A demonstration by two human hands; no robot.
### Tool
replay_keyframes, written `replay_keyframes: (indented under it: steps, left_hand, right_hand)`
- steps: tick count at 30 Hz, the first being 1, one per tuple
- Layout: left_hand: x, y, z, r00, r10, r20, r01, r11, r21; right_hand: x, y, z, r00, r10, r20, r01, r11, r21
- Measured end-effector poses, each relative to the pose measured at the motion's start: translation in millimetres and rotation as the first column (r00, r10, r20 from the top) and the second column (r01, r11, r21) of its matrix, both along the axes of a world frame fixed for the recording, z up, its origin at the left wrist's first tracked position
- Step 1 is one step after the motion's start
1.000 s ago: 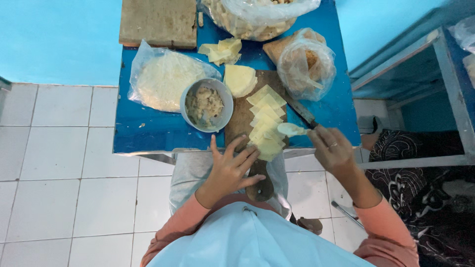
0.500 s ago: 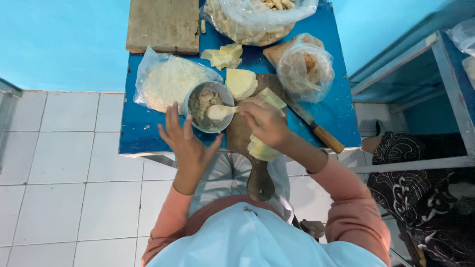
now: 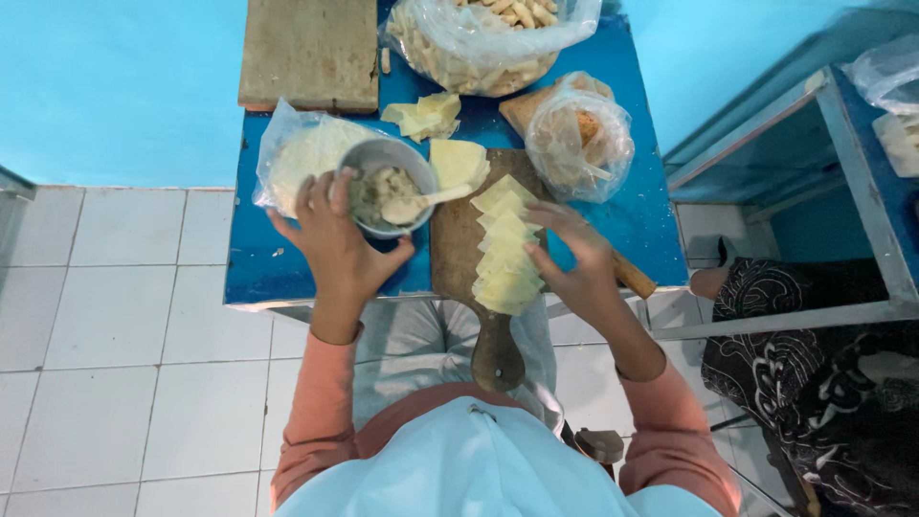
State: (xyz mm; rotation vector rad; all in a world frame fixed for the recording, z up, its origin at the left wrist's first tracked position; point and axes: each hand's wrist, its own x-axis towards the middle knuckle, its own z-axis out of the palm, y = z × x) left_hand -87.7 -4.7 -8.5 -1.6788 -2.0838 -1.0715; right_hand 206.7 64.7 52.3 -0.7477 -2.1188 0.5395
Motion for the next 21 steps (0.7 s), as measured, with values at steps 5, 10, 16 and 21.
replay_keyframes:
  steps: [5,10,16,21]
  left_hand:
    - [-25,4,9,0.99,0.105,0.092,-0.107,0.994,0.016]
    - [-16,-9,9,0.981,0.192,-0.003,-0.192,0.981,0.037]
    - [41,-35,-3,0.996,-0.014,-0.089,0.026,0.99,0.139]
    - [111,-48,-22,0.82,-0.572,-0.041,0.572,0.82,0.01]
  right_hand:
    - [29,6,-19,0.999,-0.023,0.037,0.023,1.0,-0.013]
    - [40,11,-42,0.977,0.122,0.173,-0.131,0.991,0.039]
    - [34,7,-58,0.934,0.102,0.342,-0.129,0.99,0.056]
    - [27,8,-59,0.911,0.137,0.388,-0.181,0.98,0.077]
